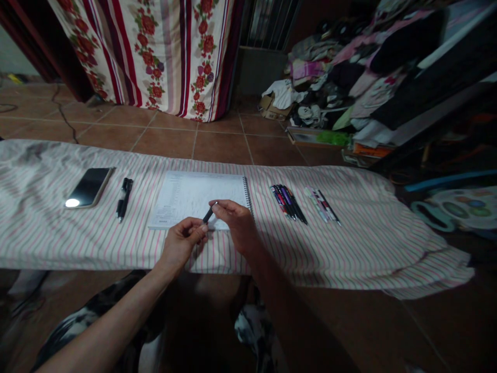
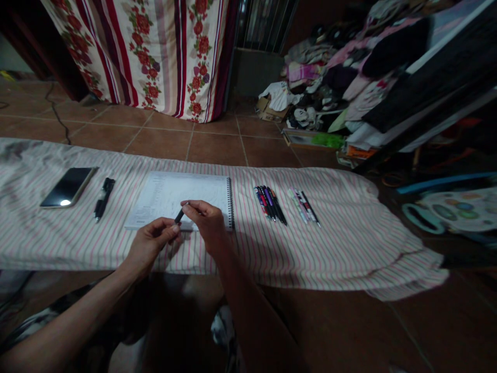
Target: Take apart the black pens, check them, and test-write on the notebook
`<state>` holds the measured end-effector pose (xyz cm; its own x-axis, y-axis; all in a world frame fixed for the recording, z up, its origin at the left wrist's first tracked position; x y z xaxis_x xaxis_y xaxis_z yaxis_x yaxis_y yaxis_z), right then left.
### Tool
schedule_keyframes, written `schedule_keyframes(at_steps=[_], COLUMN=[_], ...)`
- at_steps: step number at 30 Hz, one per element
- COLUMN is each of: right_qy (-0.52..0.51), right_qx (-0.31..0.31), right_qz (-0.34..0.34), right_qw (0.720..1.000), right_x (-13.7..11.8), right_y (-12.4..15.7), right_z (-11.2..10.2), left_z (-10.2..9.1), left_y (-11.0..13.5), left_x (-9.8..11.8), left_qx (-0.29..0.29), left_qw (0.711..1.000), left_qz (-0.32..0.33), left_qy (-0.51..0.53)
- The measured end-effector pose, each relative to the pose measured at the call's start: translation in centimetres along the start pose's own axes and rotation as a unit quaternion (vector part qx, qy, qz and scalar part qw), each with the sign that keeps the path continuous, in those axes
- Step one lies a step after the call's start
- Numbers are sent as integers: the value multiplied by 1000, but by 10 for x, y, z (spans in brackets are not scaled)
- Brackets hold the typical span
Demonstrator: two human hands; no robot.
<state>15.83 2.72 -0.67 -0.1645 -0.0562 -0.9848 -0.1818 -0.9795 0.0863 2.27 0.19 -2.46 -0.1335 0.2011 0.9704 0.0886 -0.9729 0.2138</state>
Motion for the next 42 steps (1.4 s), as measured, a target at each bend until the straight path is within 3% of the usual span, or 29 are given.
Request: schedule_keyframes(at_steps=[8,14,18,23,27,35,42], right_qy=[9,81,78,38,13,1,58], right_qx=[-17,-138,-258,-304,-300,-229,-173], right_qz=[19,-23,-41,-68,-76,-93,-151], right_qw=[1000,987,962,950,951,969,972], right_x=[4,14,21,23,25,35,33], right_y=[2,7,14,15,14,14,23], right_z=[-1,8,18,22,23,23,23], left_z=[1,-7,-9,-10,-8,-1,0], left_y=[-2,-16,-26,-32,-31,-25,-15], left_x=[2,14,11,8,10,12,14], left_qx=[-20,64,62,65,65,79,70], left_qw=[988,920,872,834,821,825,854], left_qz=[-97,-211,-248,-279,-283,-291,-269], left_qy=[120,324,417,471,491,479,441])
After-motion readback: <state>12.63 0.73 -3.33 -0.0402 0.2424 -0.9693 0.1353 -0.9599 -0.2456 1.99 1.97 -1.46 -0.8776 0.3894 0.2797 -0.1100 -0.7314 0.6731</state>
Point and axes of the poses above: each hand's wrist, its own y-axis away from the middle knuckle, its own z-axis out of the palm, x = y × z, the point moved 2 cm from there along -y, towards the middle knuckle, and after that the axes turned 8 degrees about x, right-handed, at the moved point
